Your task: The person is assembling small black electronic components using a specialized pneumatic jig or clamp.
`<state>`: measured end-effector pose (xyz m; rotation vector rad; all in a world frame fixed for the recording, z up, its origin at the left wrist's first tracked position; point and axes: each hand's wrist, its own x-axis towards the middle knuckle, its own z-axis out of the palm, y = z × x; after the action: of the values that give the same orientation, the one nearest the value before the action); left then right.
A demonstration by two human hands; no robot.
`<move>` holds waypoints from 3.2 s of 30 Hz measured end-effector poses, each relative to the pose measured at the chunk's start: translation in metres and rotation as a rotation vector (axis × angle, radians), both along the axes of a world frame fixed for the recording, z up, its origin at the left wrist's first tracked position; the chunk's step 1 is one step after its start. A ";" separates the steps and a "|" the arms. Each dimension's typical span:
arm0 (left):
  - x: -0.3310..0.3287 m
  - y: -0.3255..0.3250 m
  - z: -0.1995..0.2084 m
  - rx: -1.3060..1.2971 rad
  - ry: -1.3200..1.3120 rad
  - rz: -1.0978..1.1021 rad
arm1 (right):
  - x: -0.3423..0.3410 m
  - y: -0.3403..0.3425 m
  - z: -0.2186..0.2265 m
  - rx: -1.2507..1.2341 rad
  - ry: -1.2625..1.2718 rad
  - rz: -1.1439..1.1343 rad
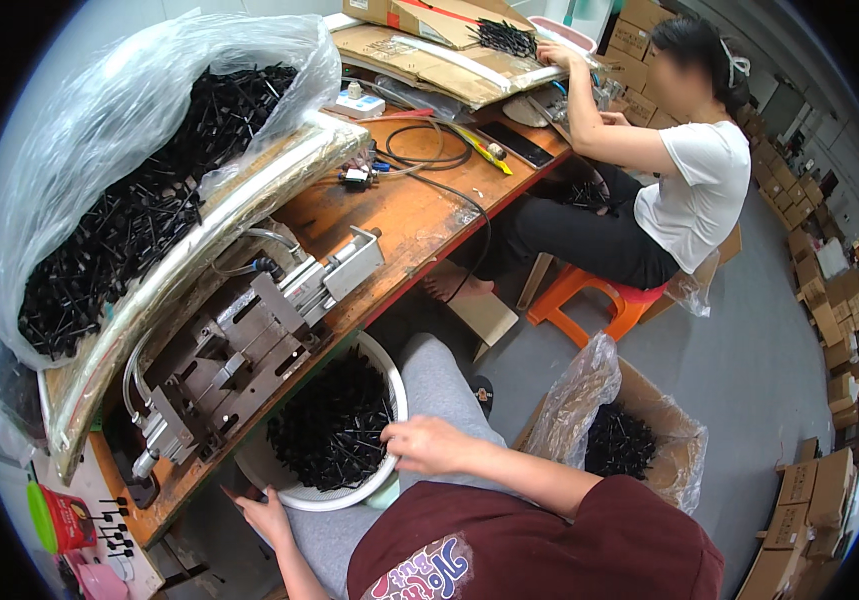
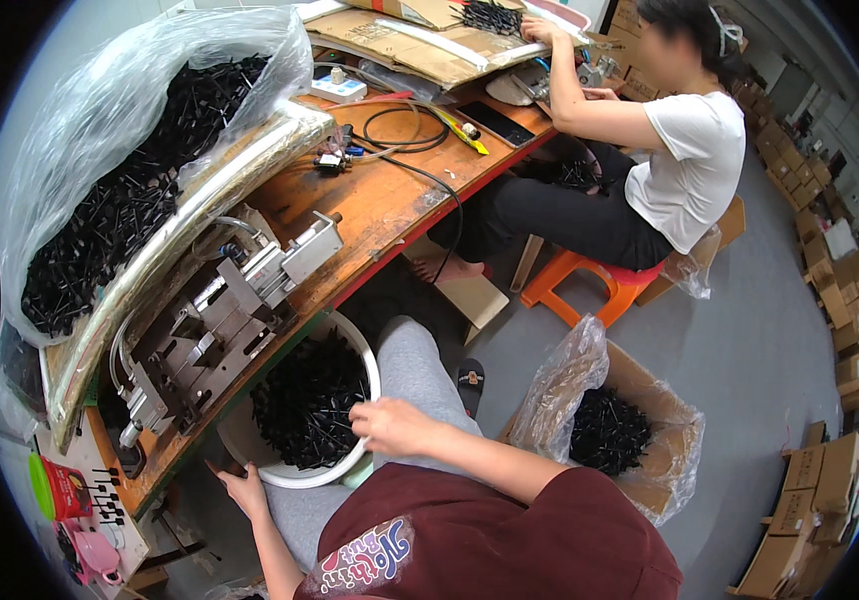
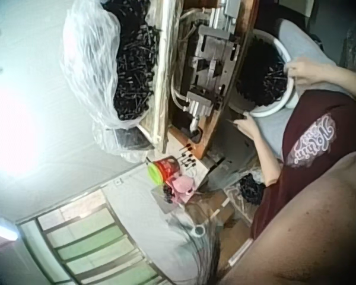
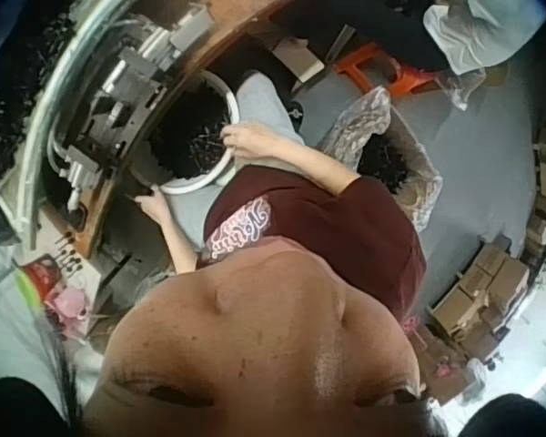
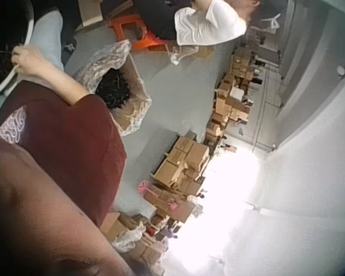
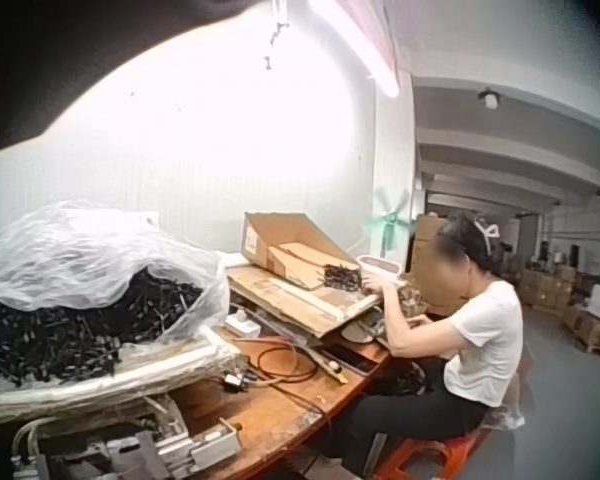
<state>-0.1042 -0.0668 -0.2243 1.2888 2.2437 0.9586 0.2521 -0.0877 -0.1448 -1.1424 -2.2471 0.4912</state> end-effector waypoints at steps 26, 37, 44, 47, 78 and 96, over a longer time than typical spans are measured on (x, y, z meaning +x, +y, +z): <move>-0.014 -0.009 -0.027 0.059 -0.060 -0.040 | 0.078 -0.066 -0.163 -1.202 1.033 -0.860; -0.013 -0.008 -0.034 0.014 -0.023 -0.028 | 0.092 -0.071 -0.159 -1.174 1.030 -0.909; -0.007 -0.008 -0.026 0.087 -0.014 -0.007 | 0.100 -0.071 -0.158 -1.165 1.023 -0.927; -0.007 -0.010 -0.024 0.068 0.003 -0.020 | 0.104 -0.076 -0.161 -1.166 1.024 -0.940; -0.009 -0.005 -0.020 0.003 -0.102 -0.047 | 0.109 -0.077 -0.167 -1.158 1.087 -0.964; -0.008 -0.006 -0.024 0.093 -0.105 -0.029 | 0.104 -0.080 -0.168 -1.171 1.111 -0.967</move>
<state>-0.1118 -0.0726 -0.2488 1.2759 2.1179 1.1053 0.3565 -0.1673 -0.3133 -1.6345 -0.2250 1.5387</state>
